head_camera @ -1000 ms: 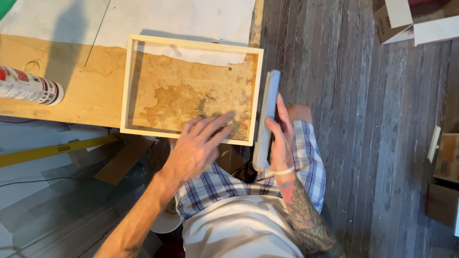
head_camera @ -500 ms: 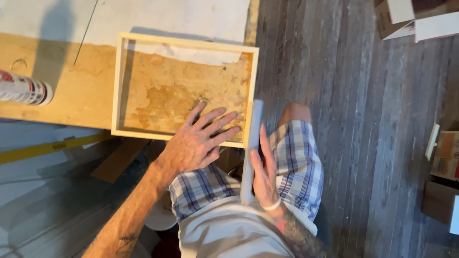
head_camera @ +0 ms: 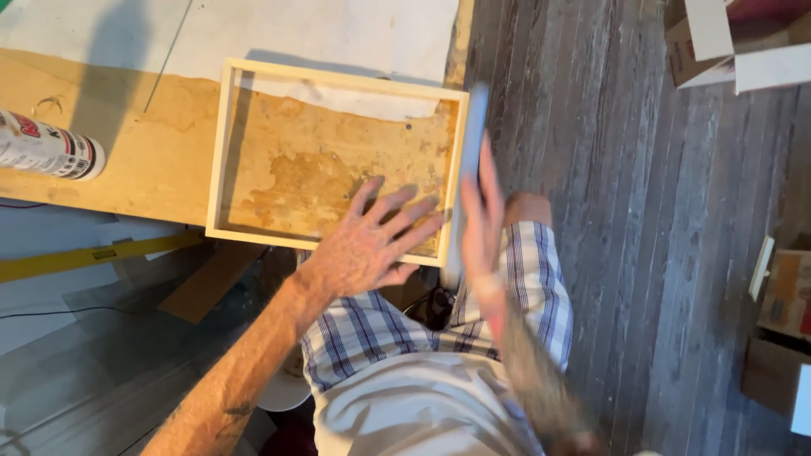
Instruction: Sanding the edges and corners of a small wooden frame using a sanding block to achieve a smooth finish.
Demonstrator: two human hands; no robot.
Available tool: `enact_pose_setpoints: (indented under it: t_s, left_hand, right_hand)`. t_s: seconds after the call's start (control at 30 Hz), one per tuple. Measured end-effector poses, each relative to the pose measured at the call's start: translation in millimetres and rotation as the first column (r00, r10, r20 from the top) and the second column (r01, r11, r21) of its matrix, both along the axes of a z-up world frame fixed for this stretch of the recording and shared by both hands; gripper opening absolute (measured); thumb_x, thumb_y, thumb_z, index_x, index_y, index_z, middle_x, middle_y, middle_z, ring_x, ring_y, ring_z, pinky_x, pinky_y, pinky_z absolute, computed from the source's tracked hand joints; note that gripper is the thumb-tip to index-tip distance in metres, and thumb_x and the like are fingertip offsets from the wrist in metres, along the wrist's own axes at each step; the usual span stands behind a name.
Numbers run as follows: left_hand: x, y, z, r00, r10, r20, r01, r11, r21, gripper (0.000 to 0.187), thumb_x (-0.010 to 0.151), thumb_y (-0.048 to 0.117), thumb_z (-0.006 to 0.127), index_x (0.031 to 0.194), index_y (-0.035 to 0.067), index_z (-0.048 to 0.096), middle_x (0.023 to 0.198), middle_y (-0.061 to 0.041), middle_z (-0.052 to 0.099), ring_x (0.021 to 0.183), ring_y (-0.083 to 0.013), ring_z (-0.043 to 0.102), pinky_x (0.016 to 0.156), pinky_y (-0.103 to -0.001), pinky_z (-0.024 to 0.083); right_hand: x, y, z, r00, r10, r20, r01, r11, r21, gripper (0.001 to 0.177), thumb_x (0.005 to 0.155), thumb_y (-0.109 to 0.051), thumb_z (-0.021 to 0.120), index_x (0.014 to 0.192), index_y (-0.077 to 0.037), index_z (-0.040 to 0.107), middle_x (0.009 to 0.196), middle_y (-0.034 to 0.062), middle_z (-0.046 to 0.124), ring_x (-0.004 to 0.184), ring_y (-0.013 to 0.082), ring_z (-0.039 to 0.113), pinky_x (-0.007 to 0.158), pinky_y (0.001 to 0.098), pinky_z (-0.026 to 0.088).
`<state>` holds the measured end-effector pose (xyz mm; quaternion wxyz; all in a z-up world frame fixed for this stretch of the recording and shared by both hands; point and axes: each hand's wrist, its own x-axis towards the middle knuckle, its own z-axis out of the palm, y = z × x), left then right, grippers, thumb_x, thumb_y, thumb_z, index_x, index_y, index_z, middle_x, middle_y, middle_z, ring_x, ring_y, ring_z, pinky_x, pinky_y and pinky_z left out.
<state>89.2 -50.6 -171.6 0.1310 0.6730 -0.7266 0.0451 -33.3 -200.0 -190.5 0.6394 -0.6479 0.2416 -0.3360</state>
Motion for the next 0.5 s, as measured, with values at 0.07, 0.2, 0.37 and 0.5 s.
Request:
enact_pose_setpoints:
  t_s: [0.07, 0.2, 0.37, 0.5]
  left_hand:
    - [0.8, -1.9, 2.0, 1.000, -0.014, 0.006, 0.014, 1.000, 0.028, 0.067, 0.098, 0.050, 0.052, 0.157, 0.023, 0.039, 0.157, -0.007, 0.043, 0.145, -0.0307, 0.037, 0.119, -0.063, 0.028]
    - [3.4, -5.7, 0.7, 0.999, -0.029, -0.045, 0.031, 0.999, 0.041, 0.070, 0.094, 0.049, 0.052, 0.157, 0.023, 0.039, 0.164, -0.005, 0.037, 0.150, -0.0284, 0.033, 0.118, -0.062, 0.026]
    - [6.4, -2.5, -0.2, 0.999, -0.034, 0.006, 0.034, 0.999, 0.042, 0.073, 0.097, 0.053, 0.048, 0.161, 0.021, 0.034, 0.168, -0.004, 0.032, 0.152, -0.0279, 0.035, 0.118, -0.062, 0.029]
    - [5.1, -4.7, 1.4, 0.999, -0.052, -0.009, 0.052, 0.998, -0.017, 0.070, 0.105, 0.060, 0.034, 0.162, 0.021, 0.031, 0.167, -0.004, 0.036, 0.150, -0.0292, 0.044, 0.118, -0.063, 0.035]
  right_hand:
    - [-40.5, 42.5, 1.6, 0.997, 0.004, -0.072, 0.001, 0.998, 0.068, 0.057, 0.111, -0.027, 0.045, 0.163, -0.013, 0.027, 0.171, 0.0128, 0.019, 0.157, 0.0287, 0.015, 0.129, 0.0478, 0.013]
    - [-53.5, 58.9, 12.3, 0.982, -0.033, -0.184, 0.057, 0.990, 0.128, 0.058, 0.107, -0.026, 0.047, 0.161, -0.010, 0.031, 0.168, 0.0173, 0.024, 0.155, 0.0337, 0.018, 0.127, 0.0506, 0.013]
    - [51.2, -67.0, -38.4, 0.995, 0.005, 0.101, 0.000, 0.999, -0.042, 0.051, 0.114, -0.027, 0.052, 0.160, -0.014, 0.036, 0.168, 0.0096, 0.030, 0.158, 0.0259, 0.022, 0.133, 0.0444, 0.022]
    - [71.9, -91.1, -56.9, 0.989, -0.056, 0.140, 0.067, 0.995, -0.070, 0.054, 0.111, -0.033, 0.057, 0.158, -0.013, 0.040, 0.165, 0.0082, 0.037, 0.158, 0.0237, 0.029, 0.132, 0.0433, 0.027]
